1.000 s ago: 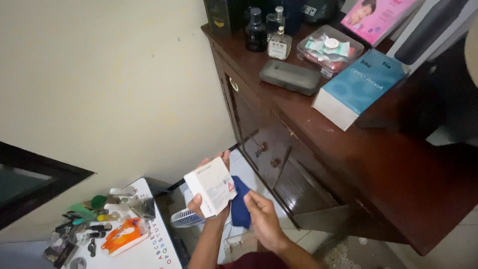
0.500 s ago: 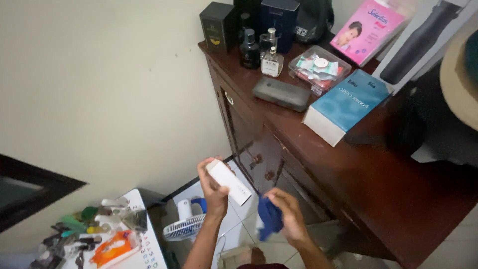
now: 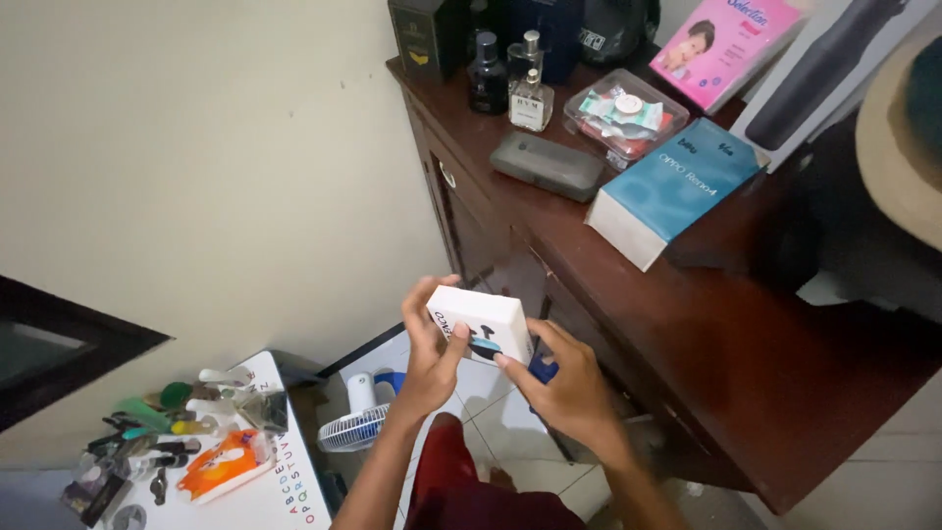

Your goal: The person wipes several small items with a blue cloth, including a phone case, a pink package, a plastic container, a white box, a roll of tape, and a plastic-wrapped item, then places them on a wooden cabinet.

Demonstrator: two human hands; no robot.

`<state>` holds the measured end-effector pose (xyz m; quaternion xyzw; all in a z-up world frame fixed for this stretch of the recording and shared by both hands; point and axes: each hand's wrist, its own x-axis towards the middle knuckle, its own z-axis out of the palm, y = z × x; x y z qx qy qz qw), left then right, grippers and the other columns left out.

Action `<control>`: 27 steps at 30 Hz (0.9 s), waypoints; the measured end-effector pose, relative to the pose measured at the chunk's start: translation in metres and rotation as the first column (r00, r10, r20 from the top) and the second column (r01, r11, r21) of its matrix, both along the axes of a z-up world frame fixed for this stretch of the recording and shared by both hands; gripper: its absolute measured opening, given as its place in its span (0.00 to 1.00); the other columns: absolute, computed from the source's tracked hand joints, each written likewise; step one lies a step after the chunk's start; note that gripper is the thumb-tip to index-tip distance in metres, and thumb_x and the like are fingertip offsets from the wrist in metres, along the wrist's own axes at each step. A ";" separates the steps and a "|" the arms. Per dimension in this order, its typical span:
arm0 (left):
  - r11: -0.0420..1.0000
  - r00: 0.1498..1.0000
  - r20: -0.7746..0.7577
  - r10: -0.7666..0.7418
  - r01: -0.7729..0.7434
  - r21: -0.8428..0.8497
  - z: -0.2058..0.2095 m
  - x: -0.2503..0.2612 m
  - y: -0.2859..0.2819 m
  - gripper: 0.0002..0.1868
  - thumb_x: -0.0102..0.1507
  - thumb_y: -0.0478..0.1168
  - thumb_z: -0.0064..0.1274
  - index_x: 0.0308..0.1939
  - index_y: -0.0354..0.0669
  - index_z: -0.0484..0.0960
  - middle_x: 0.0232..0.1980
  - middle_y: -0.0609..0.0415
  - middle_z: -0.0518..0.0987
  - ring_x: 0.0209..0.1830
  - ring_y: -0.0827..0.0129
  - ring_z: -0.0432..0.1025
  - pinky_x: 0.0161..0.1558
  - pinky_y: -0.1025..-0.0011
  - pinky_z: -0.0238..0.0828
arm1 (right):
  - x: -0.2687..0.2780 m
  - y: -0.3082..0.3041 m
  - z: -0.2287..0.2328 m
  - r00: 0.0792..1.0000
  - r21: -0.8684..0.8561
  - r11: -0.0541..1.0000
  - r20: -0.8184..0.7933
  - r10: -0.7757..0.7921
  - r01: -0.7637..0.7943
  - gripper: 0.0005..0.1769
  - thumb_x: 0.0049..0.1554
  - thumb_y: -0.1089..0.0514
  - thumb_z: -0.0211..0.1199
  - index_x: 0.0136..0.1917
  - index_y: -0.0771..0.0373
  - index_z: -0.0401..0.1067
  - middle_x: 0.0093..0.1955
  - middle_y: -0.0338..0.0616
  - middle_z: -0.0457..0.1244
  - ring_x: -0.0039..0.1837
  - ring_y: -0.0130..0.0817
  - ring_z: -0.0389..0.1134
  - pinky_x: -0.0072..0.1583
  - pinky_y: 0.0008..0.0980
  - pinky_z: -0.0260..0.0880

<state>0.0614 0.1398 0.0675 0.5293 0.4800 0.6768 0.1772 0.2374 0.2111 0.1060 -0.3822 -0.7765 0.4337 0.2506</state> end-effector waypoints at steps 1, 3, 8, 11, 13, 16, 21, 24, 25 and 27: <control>1.000 1.000 -0.002 -0.006 0.006 0.001 0.002 -0.004 0.002 0.28 0.73 0.46 0.44 0.72 0.49 0.49 0.71 0.43 0.63 0.63 0.63 0.63 0.59 0.67 0.68 | 0.002 0.002 0.003 1.000 0.001 1.000 -0.002 -0.006 0.006 0.22 0.52 0.44 0.68 0.57 0.53 0.75 0.51 0.32 0.71 0.50 0.31 0.72 0.47 0.32 0.69; 0.986 0.963 0.212 -0.165 0.165 0.015 0.006 -0.013 0.007 0.52 0.63 0.45 0.61 0.78 0.45 0.37 0.69 0.32 0.70 0.67 0.53 0.69 0.67 0.60 0.70 | 0.006 0.005 0.009 0.989 0.015 0.995 -0.114 -0.092 0.094 0.23 0.50 0.50 0.69 0.59 0.55 0.77 0.58 0.36 0.74 0.59 0.32 0.75 0.57 0.34 0.73; 0.932 0.954 0.225 -0.197 0.254 -0.259 -0.003 -0.027 0.023 0.33 0.60 0.42 0.64 0.67 0.37 0.70 0.58 0.49 0.81 0.57 0.66 0.76 0.58 0.70 0.76 | 0.011 0.012 0.031 0.972 -0.072 0.978 -0.113 -0.205 0.198 0.24 0.49 0.48 0.70 0.58 0.53 0.77 0.54 0.36 0.76 0.54 0.29 0.77 0.52 0.30 0.76; 0.932 0.944 0.253 -0.210 0.272 -0.238 -0.002 -0.028 0.046 0.29 0.60 0.40 0.64 0.63 0.37 0.74 0.55 0.49 0.83 0.52 0.68 0.78 0.55 0.71 0.78 | 0.011 0.019 0.059 0.966 -0.046 0.969 -0.088 -0.245 0.241 0.36 0.48 0.48 0.72 0.68 0.48 0.67 0.59 0.38 0.74 0.60 0.29 0.75 0.54 0.32 0.76; 0.930 0.931 0.275 -0.238 0.301 -0.213 0.001 -0.033 0.060 0.27 0.60 0.39 0.63 0.62 0.36 0.74 0.54 0.49 0.82 0.53 0.68 0.77 0.55 0.71 0.77 | 0.011 0.025 0.076 0.965 -0.049 0.966 -0.054 -0.256 0.254 0.48 0.48 0.49 0.72 0.78 0.43 0.57 0.65 0.38 0.72 0.65 0.29 0.73 0.55 0.34 0.75; 0.923 0.931 0.140 -0.336 0.355 -0.150 0.014 -0.045 0.083 0.27 0.63 0.41 0.62 0.64 0.36 0.73 0.59 0.47 0.81 0.60 0.62 0.76 0.58 0.68 0.76 | 0.009 0.043 0.097 0.952 0.192 0.933 -0.096 -0.292 0.306 0.41 0.47 0.53 0.73 0.73 0.52 0.66 0.71 0.40 0.65 0.69 0.30 0.67 0.54 0.30 0.76; 0.885 0.884 0.093 -0.458 0.463 -0.045 0.040 -0.065 0.120 0.25 0.64 0.30 0.60 0.64 0.38 0.72 0.58 0.50 0.80 0.59 0.65 0.75 0.59 0.67 0.79 | -0.011 0.069 0.141 0.937 0.483 0.864 0.217 -0.275 0.142 0.28 0.56 0.46 0.64 0.69 0.51 0.73 0.62 0.33 0.69 0.58 0.40 0.71 0.55 0.41 0.66; 0.888 0.895 0.047 -0.444 0.446 -0.110 0.062 -0.086 0.152 0.27 0.61 0.38 0.64 0.63 0.41 0.73 0.62 0.47 0.79 0.62 0.64 0.75 0.66 0.66 0.75 | -0.019 0.098 0.154 0.949 0.671 0.740 0.208 -0.237 0.037 0.19 0.59 0.55 0.63 0.63 0.59 0.76 0.61 0.41 0.70 0.58 0.45 0.72 0.57 0.43 0.68; 0.885 0.892 0.045 -0.450 0.452 -0.109 0.078 -0.093 0.160 0.27 0.61 0.38 0.64 0.63 0.41 0.73 0.62 0.47 0.79 0.62 0.64 0.75 0.66 0.66 0.75 | -0.027 0.104 0.165 0.948 0.673 0.738 0.207 -0.244 0.043 0.19 0.59 0.55 0.63 0.63 0.59 0.76 0.61 0.41 0.70 0.58 0.45 0.72 0.57 0.43 0.68; 0.796 0.804 0.002 -0.594 0.589 -0.140 0.112 -0.108 0.175 0.37 0.63 0.44 0.62 0.72 0.44 0.62 0.74 0.48 0.68 0.71 0.59 0.70 0.67 0.65 0.70 | -0.042 0.117 0.190 0.927 0.617 0.779 0.221 -0.304 0.108 0.23 0.55 0.63 0.66 0.65 0.62 0.76 0.62 0.44 0.70 0.61 0.43 0.71 0.61 0.47 0.69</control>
